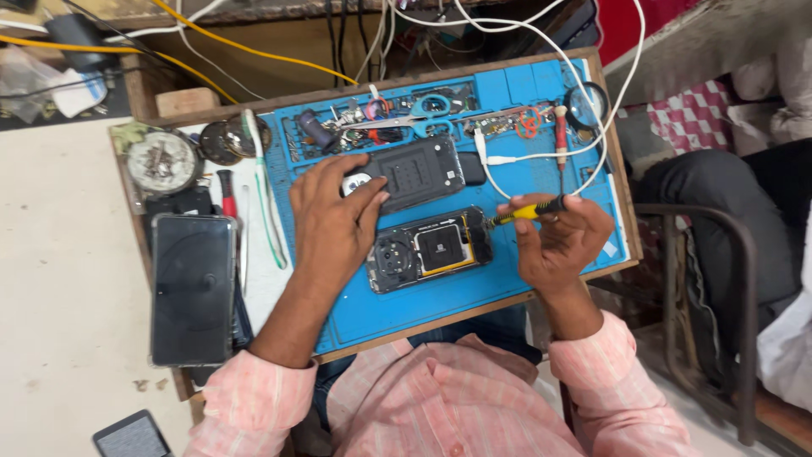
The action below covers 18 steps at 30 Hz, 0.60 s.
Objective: The person uses a screwdriver to remove screws from a disassembled smartphone on a blue mat, then picks up a second smartphone to interact with its touchscreen before returning to the first device to continue unscrewing components.
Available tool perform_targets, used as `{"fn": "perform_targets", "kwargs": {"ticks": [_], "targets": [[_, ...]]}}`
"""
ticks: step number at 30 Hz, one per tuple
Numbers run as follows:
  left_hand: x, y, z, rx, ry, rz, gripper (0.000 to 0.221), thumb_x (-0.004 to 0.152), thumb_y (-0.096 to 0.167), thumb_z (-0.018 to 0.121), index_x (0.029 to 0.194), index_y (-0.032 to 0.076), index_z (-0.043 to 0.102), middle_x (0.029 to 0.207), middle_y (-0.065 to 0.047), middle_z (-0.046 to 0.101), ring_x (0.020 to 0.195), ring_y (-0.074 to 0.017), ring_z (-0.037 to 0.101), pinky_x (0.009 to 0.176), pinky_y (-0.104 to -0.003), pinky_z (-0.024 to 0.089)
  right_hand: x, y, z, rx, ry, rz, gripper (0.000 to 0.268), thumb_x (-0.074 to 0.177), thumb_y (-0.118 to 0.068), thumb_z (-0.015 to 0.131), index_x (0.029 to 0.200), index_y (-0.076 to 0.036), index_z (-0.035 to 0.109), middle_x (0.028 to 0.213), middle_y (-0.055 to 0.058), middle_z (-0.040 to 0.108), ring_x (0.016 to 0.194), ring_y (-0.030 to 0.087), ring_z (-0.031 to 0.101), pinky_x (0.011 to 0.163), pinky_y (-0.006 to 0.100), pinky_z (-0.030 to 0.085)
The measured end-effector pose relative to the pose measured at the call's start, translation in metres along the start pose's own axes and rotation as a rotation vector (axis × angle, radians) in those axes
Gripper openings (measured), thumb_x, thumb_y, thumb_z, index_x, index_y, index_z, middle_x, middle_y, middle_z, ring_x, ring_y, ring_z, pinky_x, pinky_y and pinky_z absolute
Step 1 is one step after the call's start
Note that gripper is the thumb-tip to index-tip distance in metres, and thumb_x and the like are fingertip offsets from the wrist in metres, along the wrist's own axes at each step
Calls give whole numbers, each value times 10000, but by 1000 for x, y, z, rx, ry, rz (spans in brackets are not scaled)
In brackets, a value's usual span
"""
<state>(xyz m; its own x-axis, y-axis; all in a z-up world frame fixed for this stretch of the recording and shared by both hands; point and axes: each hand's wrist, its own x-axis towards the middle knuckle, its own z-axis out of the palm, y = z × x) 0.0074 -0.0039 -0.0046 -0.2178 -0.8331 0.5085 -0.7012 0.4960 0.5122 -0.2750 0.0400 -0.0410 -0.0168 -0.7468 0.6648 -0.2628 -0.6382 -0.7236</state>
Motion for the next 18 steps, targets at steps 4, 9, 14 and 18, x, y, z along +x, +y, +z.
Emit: {"fn": "perform_targets", "kwargs": {"ticks": [4, 9, 14, 18], "targets": [[0, 2, 0, -8, -36, -13, 245, 876, 182, 804, 1101, 86, 790, 1338, -108, 630, 1307, -325, 528, 1081, -479, 353, -18, 8, -8, -54, 43, 15, 511, 1065, -44, 621, 1428, -144, 276, 1148, 235, 676, 898, 295, 752, 849, 393, 651], [1, 7, 0, -39, -65, -4, 273, 851, 204, 825, 1092, 82, 785, 1328, -99, 637, 1299, -309, 533, 1077, -479, 349, -22, 12, -9, -31, 41, -6, 505, 1080, -37, 615, 1431, -150, 270, 1165, 235, 672, 930, 299, 750, 868, 402, 657], [-1, 6, 1, -89, -65, 26, 261, 851, 194, 835, 1078, 76, 779, 1311, -85, 648, 1303, -300, 548, 1088, -468, 364, -22, 10, -8, -5, 15, -33, 519, 1047, -11, 624, 1415, -145, 284, 1116, 240, 667, 942, 307, 743, 813, 391, 667], [-2, 5, 4, -92, -71, 42, 270, 844, 200, 846, 1073, 76, 778, 1295, -84, 652, 1295, -305, 552, 1084, -472, 368, -23, 9, -5, 14, -5, -55, 532, 1032, 2, 628, 1415, -146, 289, 1104, 250, 670, 934, 314, 747, 806, 396, 666]]}}
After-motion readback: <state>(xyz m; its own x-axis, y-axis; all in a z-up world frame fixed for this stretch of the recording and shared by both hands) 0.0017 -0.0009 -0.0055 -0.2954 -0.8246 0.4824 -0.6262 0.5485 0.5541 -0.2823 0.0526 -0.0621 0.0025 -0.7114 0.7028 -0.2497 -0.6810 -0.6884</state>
